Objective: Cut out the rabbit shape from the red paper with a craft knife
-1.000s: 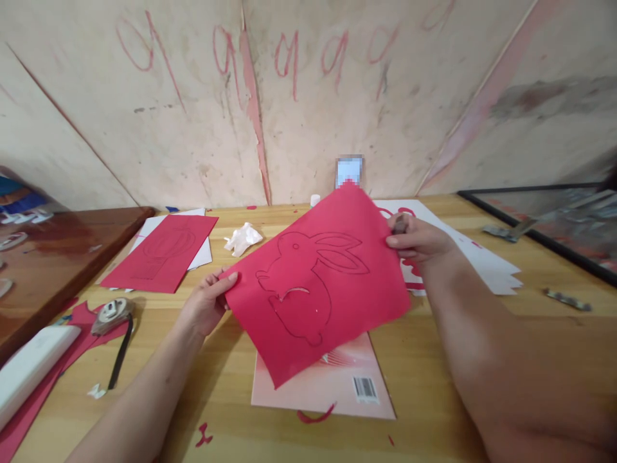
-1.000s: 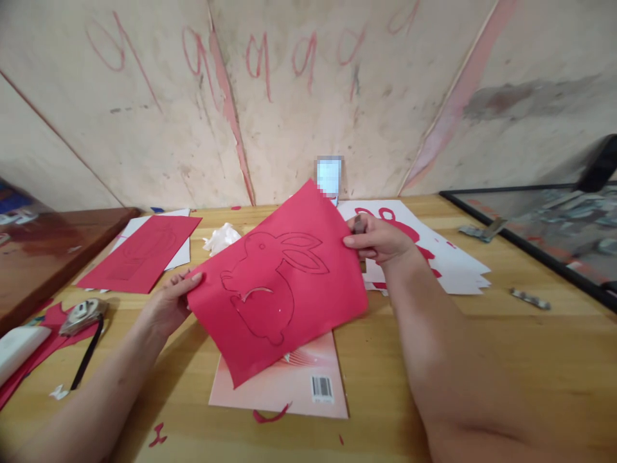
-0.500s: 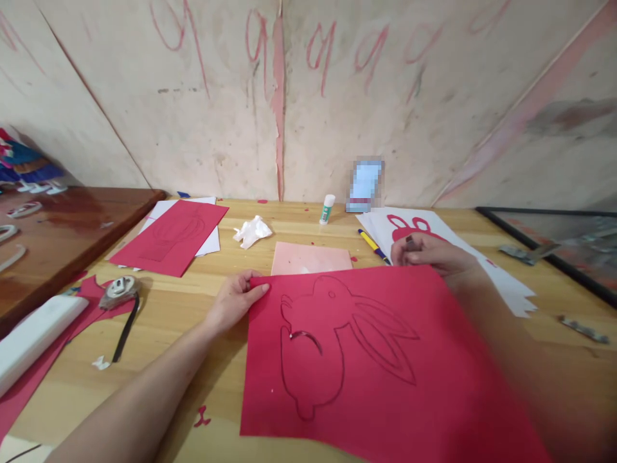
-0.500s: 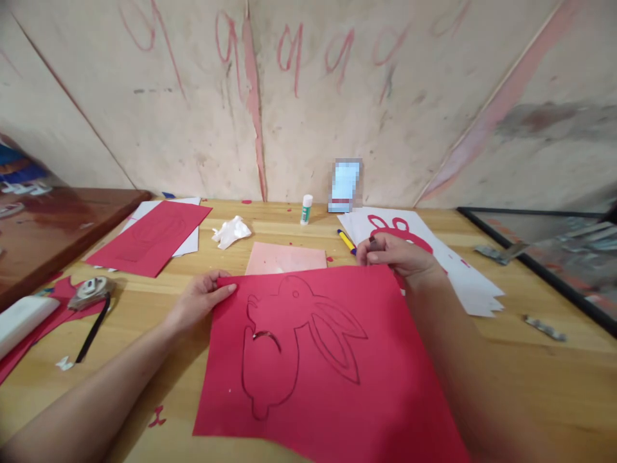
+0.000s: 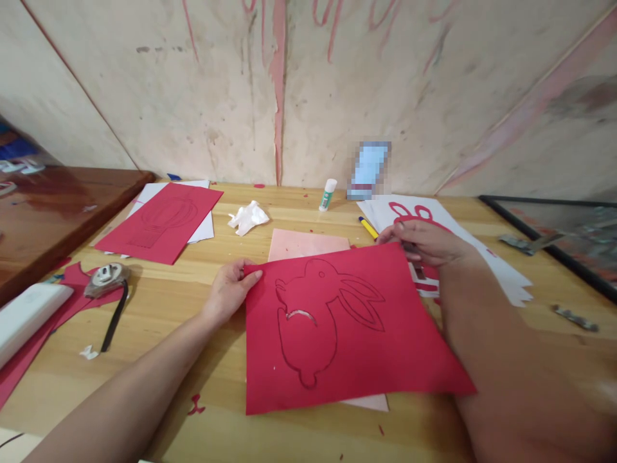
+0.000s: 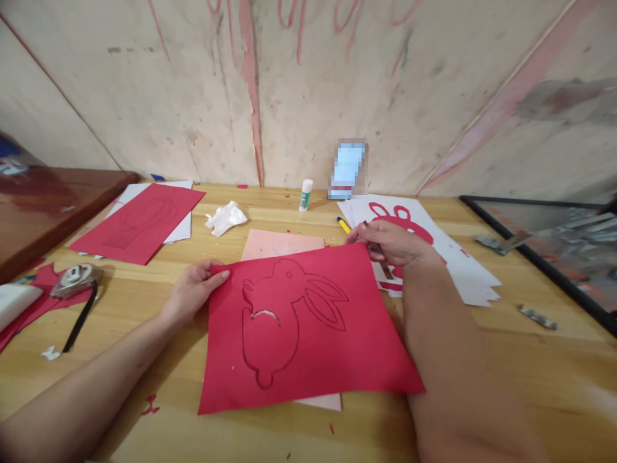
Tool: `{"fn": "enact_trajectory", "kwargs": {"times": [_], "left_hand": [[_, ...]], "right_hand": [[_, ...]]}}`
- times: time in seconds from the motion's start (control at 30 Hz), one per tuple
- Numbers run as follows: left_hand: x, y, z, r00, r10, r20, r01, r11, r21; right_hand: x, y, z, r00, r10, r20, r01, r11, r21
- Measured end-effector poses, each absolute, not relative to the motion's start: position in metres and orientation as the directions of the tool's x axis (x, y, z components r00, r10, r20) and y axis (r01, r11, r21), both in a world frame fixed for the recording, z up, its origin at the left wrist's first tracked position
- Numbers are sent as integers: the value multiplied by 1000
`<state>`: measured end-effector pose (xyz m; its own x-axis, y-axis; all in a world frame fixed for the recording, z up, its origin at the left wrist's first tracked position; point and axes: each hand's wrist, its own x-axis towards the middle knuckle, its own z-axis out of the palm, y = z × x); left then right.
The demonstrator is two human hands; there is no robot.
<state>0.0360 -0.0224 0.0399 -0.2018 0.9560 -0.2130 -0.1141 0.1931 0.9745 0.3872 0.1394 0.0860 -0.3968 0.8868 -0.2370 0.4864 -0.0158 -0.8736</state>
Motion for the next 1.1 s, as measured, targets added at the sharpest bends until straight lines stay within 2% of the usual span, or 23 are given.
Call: {"fn": "enact_trajectory", "kwargs": {"times": [0.1,0.27,0.33,0.37,0.4,0.47,0.5,0.57,0.6,0.67,0.77,0.83,0.93,1.0,1.07,1.1], "left_hand": [[36,-21,38,-226,952,-206,-119,183,976],[38,-21,32,-205,959,-197,-84,184,979],[36,-21,29,-190,974,-123,45,134,990],[35,-21,28,-197,979,-53,167,86,982],[33,-21,27,-207,977,43,320,26,947],[28,-21,26,-185,943,276,629,-103,771],[26,-22,26,-128,915,383,742,-168,649],[24,-24,28,74,856,511,847,-324,421],[24,-26,29,195,830,523,849,-409,333],[25,-30,31,399,795,457,810,-539,230],[29,-34,31,545,778,311,775,-610,167],[31,-35,31,565,783,260,777,-611,153],[35,-37,29,559,794,238,787,-599,150],[36,-38,28,554,798,237,791,-593,148],[37,-38,27,526,817,237,810,-566,155],[37,-38,28,504,832,232,823,-544,163]], "right_hand": [[389,139,88,-472,848,-241,388,-46,-921],[388,146,82,-496,812,-307,609,74,-790],[387,152,77,-450,847,-284,670,110,-734],[387,155,75,-425,864,-270,700,124,-703],[386,157,73,-408,876,-257,729,143,-669],[385,162,72,-377,901,-215,799,199,-567],[383,162,74,-349,919,-183,845,224,-485],[377,158,82,-250,965,-85,937,219,-272],[372,153,88,-206,978,-42,966,196,-170],[358,135,102,-206,979,-1,972,204,-119],[331,97,122,-466,883,48,843,460,-280],[317,76,129,-610,792,27,730,575,-370],[311,64,131,-720,694,-22,653,666,-360],[318,71,128,-719,693,-61,673,670,-314],[329,87,124,-641,764,-69,757,615,-221],[336,95,121,-577,806,-131,815,558,-159]]}}
